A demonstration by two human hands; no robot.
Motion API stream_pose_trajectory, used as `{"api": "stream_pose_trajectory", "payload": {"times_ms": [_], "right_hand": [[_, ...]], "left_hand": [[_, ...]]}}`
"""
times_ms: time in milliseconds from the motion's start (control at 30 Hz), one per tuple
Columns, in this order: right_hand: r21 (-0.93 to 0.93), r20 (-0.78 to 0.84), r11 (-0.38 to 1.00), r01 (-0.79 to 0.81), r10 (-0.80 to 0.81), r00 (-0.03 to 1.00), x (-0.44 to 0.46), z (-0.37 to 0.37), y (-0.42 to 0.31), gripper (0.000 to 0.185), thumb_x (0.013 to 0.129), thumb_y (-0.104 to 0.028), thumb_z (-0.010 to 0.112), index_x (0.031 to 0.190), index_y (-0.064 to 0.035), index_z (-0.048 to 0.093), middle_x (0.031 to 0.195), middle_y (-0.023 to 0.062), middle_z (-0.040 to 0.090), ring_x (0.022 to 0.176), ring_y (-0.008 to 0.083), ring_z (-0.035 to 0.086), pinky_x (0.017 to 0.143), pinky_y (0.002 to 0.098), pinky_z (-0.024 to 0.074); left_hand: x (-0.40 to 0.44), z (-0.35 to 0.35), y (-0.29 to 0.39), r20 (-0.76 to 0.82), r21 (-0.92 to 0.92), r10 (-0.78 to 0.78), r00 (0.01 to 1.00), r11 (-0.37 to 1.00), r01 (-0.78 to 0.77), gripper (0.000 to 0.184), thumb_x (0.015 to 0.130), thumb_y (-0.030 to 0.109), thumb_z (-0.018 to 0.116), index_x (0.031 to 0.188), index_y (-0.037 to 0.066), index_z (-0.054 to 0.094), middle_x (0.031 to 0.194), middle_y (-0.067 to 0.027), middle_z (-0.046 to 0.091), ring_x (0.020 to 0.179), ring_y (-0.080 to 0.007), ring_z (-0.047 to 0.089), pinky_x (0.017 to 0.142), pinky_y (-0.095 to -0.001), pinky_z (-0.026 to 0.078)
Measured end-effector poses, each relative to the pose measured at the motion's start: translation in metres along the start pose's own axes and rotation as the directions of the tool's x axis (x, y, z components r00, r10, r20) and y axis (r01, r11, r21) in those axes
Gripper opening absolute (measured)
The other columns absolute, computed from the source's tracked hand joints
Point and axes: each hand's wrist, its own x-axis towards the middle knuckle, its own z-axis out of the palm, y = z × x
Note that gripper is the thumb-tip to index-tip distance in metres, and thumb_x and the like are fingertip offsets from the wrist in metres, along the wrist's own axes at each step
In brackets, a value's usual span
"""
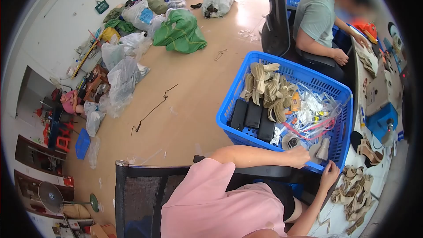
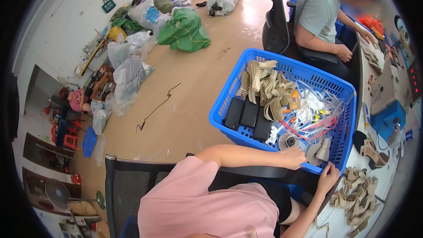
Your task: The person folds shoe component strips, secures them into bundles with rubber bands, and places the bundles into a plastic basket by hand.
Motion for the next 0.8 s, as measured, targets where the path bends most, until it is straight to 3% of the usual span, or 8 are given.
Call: {"api": "stream_pose_trajectory", "payload": {"times_ms": [200, 433, 600, 700, 733, 800], "right_hand": [[-0.038, 0.0, 0.998, 0.044, -0.045, 0.999, -0.001, 0.008, 0.018, 0.017, 0.089, -0.012, 0.056, 0.094, -0.0001, 0.068, 0.079, 0.0146, 0.063, 0.078, 0.0316, 0.056, 0.076, 0.0415, 0.0429], [-0.036, -0.042, 0.99, 0.138, -0.139, 0.989, -0.006, 0.013, 0.032, 0.015, 0.089, -0.006, 0.057, 0.096, 0.002, 0.067, 0.08, 0.0144, 0.063, 0.076, 0.031, 0.055, 0.073, 0.0415, 0.0437], [-0.031, 0.108, 0.998, 0.047, -0.044, 0.993, -0.001, 0.002, 0.026, 0.018, 0.091, -0.009, 0.055, 0.099, 0.0026, 0.066, 0.08, 0.0165, 0.062, 0.073, 0.0332, 0.054, 0.072, 0.043, 0.0431], [0.044, 0.295, 0.999, -0.017, 0.003, 0.955, 0.01, 0.009, 0.05, 0.018, 0.091, -0.01, 0.055, 0.099, 0.0033, 0.066, 0.076, 0.0159, 0.06, 0.067, 0.0292, 0.052, 0.068, 0.0408, 0.0433], [0.035, 0.446, 0.977, -0.209, 0.172, 0.879, 0.025, -0.01, 0.007, 0.021, 0.09, -0.006, 0.055, 0.107, 0.0028, 0.063, 0.073, 0.0146, 0.058, 0.063, 0.0242, 0.048, 0.065, 0.0358, 0.0437], [0.026, 0.434, 0.981, -0.191, 0.161, 0.887, 0.044, -0.025, -0.037, 0.034, 0.089, 0.0, 0.054, 0.123, 0.0002, 0.055, 0.08, 0.0133, 0.06, 0.068, 0.0202, 0.045, 0.068, 0.0311, 0.0432]], "left_hand": [[0.003, 0.013, -0.003, -0.044, -0.001, -0.007, 0.999, 1.0, 0.007, 0.014, 0.062, 0.015, 0.063, 0.066, 0.003, 0.068, 0.061, -0.0171, 0.062, 0.061, -0.0351, 0.064, 0.055, -0.0442, 0.05], [0.004, 0.015, -0.001, -0.027, 0.011, -0.009, 1.0, 1.0, 0.009, 0.014, 0.063, 0.015, 0.062, 0.063, 0.002, 0.067, 0.06, -0.017, 0.062, 0.061, -0.0335, 0.064, 0.056, -0.0425, 0.05], [0.004, 0.021, -0.002, -0.039, 0.005, 0.007, 0.999, 1.0, -0.006, 0.013, 0.063, 0.013, 0.06, 0.062, 0.001, 0.066, 0.061, -0.0168, 0.063, 0.06, -0.0319, 0.064, 0.055, -0.0408, 0.049], [0.007, 0.025, -0.002, -0.036, 0.007, 0.01, 0.999, 1.0, -0.01, 0.012, 0.063, 0.012, 0.06, 0.062, 0.001, 0.066, 0.061, -0.0165, 0.063, 0.06, -0.0314, 0.064, 0.055, -0.0403, 0.049], [0.006, 0.024, -0.001, -0.024, 0.007, 0.005, 1.0, 1.0, -0.005, 0.012, 0.063, 0.012, 0.06, 0.063, 0.001, 0.066, 0.061, -0.0164, 0.063, 0.06, -0.0314, 0.064, 0.055, -0.0403, 0.049], [0.005, 0.02, -0.002, -0.03, -0.007, 0.004, 1.0, 1.0, -0.004, 0.011, 0.063, 0.011, 0.06, 0.063, 0.001, 0.066, 0.061, -0.0162, 0.063, 0.06, -0.0315, 0.064, 0.055, -0.0404, 0.049]]}}
